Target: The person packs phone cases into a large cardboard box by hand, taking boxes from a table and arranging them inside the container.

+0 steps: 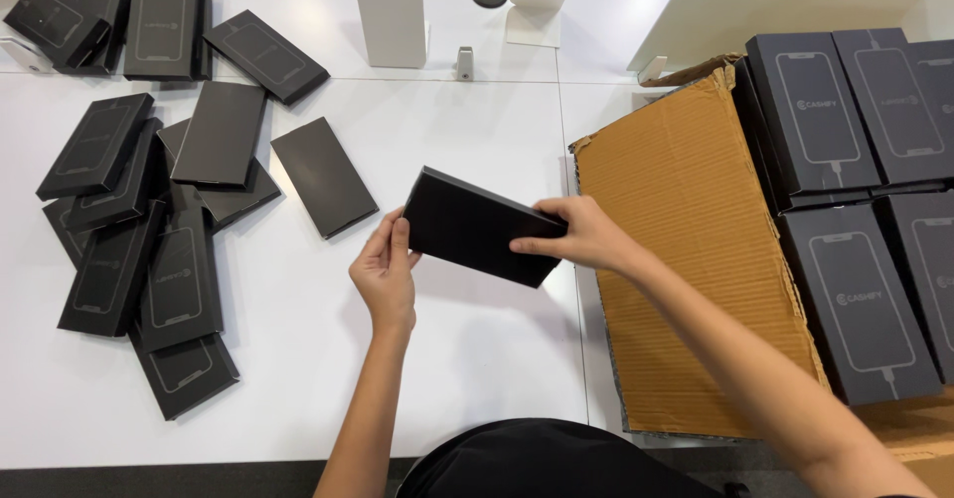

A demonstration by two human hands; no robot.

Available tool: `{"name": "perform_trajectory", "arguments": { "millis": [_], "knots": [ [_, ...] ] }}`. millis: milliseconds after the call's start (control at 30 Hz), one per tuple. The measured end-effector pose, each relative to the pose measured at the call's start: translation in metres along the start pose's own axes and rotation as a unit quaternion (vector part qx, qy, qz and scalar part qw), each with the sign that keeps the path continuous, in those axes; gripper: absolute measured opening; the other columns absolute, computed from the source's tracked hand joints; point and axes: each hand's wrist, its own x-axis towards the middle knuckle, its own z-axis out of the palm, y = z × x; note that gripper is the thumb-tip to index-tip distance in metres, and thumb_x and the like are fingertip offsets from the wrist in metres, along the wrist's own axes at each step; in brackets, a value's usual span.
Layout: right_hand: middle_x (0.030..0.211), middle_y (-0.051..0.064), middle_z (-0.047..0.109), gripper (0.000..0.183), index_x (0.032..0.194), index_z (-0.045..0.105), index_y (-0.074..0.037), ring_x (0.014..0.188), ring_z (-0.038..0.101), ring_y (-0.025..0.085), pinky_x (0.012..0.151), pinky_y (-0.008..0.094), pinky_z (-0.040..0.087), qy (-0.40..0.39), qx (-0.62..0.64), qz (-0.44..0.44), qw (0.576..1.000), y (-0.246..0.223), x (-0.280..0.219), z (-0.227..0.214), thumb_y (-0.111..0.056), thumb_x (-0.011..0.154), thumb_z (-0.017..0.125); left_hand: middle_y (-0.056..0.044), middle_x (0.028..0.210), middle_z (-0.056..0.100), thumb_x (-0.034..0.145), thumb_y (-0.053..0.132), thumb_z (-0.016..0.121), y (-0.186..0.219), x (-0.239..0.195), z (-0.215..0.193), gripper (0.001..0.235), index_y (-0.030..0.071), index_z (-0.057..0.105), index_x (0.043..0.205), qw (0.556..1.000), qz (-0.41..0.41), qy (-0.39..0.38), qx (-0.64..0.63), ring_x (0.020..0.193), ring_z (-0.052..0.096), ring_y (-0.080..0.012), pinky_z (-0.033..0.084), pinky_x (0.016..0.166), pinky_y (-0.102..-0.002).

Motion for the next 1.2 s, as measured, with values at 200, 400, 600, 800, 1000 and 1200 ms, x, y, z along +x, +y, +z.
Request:
{"name": "perform_trajectory", "arguments": {
  "millis": [200,400,600,800,1000,1200],
  "knots": [
    [0.086,0.011,0.078,0.040,0.101,0.072,0.000,0.080,0.075,0.016,0.076,0.029,0.062,0.065,0.307,0.078,0.946,0.025,-0.004,0.020,-0.013,0.068,0.090,-0.013,0.116,0.073,0.099,0.026,0.063,-0.035,-0.006,-0.009,0.038,-0.003,0.067,0.124,0.990,-0.074,0.058,-0.104,0.102,0.073,-0.0178,0.062,0.084,-0.041],
    [0.098,0.011,0.077,0.041,0.110,0.070,0.002,0.090,0.076,0.016,0.086,0.032,0.063,0.059,0.397,0.088,0.912,0.031,-0.010,0.032,-0.006,0.073,0.085,-0.014,0.120,0.066,0.100,0.025,0.061,-0.089,-0.010,-0.021,0.042,-0.005,0.061,0.129,0.936,-0.206,0.093,-0.268,0.113,0.067,-0.0233,0.058,0.099,-0.045],
    [0.093,0.011,0.080,0.032,0.107,0.076,0.000,0.086,0.075,0.016,0.080,0.031,0.062,0.096,0.234,0.060,0.966,0.006,-0.018,0.012,-0.008,0.077,0.083,-0.016,0.139,0.059,0.099,0.028,0.062,-0.102,-0.018,-0.023,0.050,-0.003,0.055,0.137,0.964,-0.248,0.038,-0.089,0.128,0.060,-0.0297,0.049,0.107,-0.044],
    [0.087,0.013,0.078,0.025,0.105,0.078,-0.003,0.076,0.073,0.021,0.074,0.032,0.058,0.148,-0.009,-0.068,0.987,-0.019,-0.030,-0.007,-0.007,0.081,0.077,-0.015,0.152,0.050,0.092,0.027,0.077,-0.039,-0.036,-0.008,0.057,0.006,0.057,0.141,0.973,0.133,0.007,0.189,0.142,0.046,-0.0300,0.040,0.115,-0.046],
    [0.088,0.017,0.077,0.024,0.105,0.077,-0.002,0.076,0.074,0.027,0.073,0.036,0.058,0.138,-0.045,-0.129,0.981,-0.033,-0.032,0.001,-0.003,0.081,0.075,-0.012,0.141,0.062,0.078,0.027,0.088,0.019,-0.037,0.014,0.063,0.009,0.065,0.134,0.919,0.274,-0.169,0.229,0.129,0.059,-0.0285,0.052,0.105,-0.041],
    [0.093,0.017,0.076,0.027,0.108,0.076,-0.002,0.079,0.073,0.031,0.073,0.039,0.057,0.140,-0.066,-0.178,0.972,-0.030,-0.032,0.008,-0.006,0.082,0.076,-0.006,0.124,0.073,0.085,0.019,0.083,0.028,-0.029,0.020,0.043,0.011,0.072,0.125,0.905,0.308,-0.152,0.249,0.114,0.067,-0.0241,0.057,0.094,-0.036]
  ]
}}
